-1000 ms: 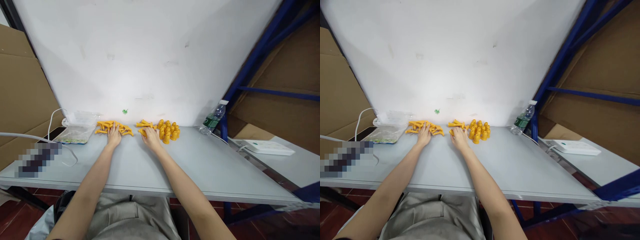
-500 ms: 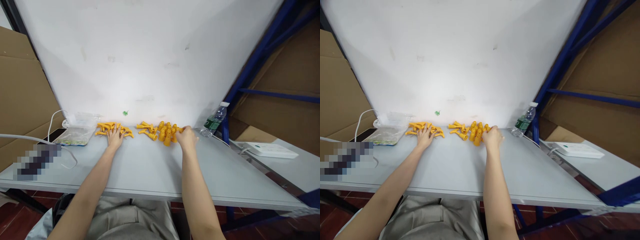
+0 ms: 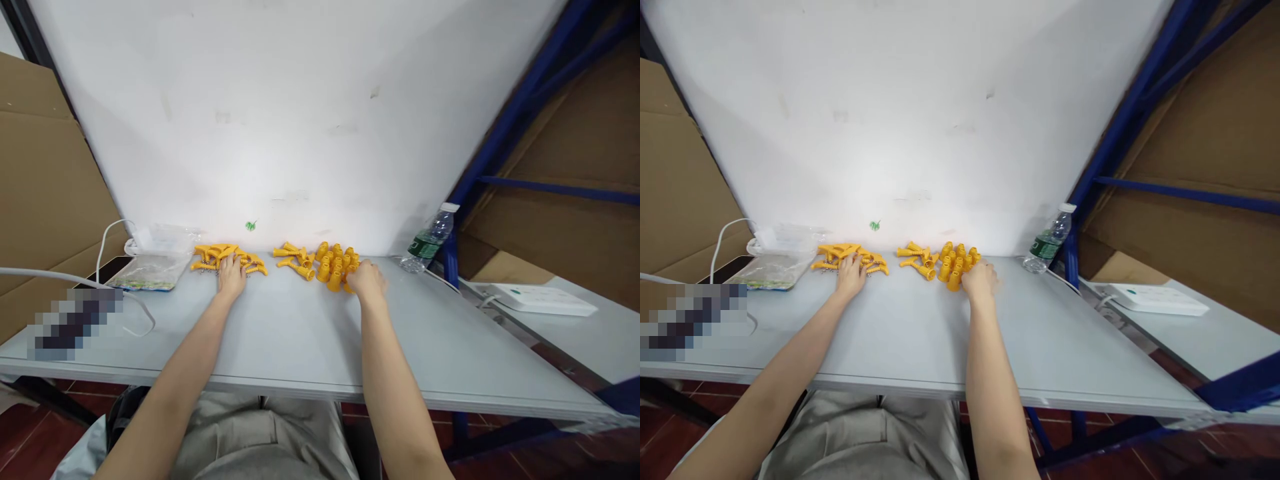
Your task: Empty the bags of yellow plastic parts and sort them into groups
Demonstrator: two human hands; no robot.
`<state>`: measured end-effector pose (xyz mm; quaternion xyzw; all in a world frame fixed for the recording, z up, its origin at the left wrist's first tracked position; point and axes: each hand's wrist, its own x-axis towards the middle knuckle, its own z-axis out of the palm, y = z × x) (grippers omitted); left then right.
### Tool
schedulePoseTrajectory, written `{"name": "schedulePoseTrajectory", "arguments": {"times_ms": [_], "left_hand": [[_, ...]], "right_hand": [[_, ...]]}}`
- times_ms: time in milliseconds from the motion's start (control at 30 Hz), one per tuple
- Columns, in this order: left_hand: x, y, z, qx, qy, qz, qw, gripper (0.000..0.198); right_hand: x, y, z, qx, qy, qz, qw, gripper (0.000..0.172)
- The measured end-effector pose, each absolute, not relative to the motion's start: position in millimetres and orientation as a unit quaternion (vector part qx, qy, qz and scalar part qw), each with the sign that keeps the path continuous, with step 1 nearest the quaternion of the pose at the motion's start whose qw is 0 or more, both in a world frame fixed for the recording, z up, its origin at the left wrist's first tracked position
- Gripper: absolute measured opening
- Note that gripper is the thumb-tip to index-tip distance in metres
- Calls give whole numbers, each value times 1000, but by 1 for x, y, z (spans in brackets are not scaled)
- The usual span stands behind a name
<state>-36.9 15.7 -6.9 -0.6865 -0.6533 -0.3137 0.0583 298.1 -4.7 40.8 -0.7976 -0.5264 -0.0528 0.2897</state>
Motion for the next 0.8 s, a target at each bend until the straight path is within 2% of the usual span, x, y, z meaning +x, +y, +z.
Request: {"name": "schedulePoseTrajectory", "arguments": {"times_ms": [133, 267, 400, 600, 800], "left_hand": [[-35, 17, -12, -690, -659, -298, 37, 50], [-34, 16, -11, -697, -662, -276, 13, 55], [-31, 13, -7, -706, -655, -268, 1, 55], [-30, 13, -2, -686, -668, -286, -11, 53], [-31, 13, -3, -675, -683, -278, -17, 54]], "right_hand": [[271, -11, 49, -746, -576, -69, 327, 28], [233, -10, 37, -669, -690, -64, 268, 23], [208, -5, 15, -635, -737, -74, 219, 27], [199, -3, 3, -619, -752, -79, 214, 31], [200, -3, 1, -627, -758, -32, 179, 23]]}}
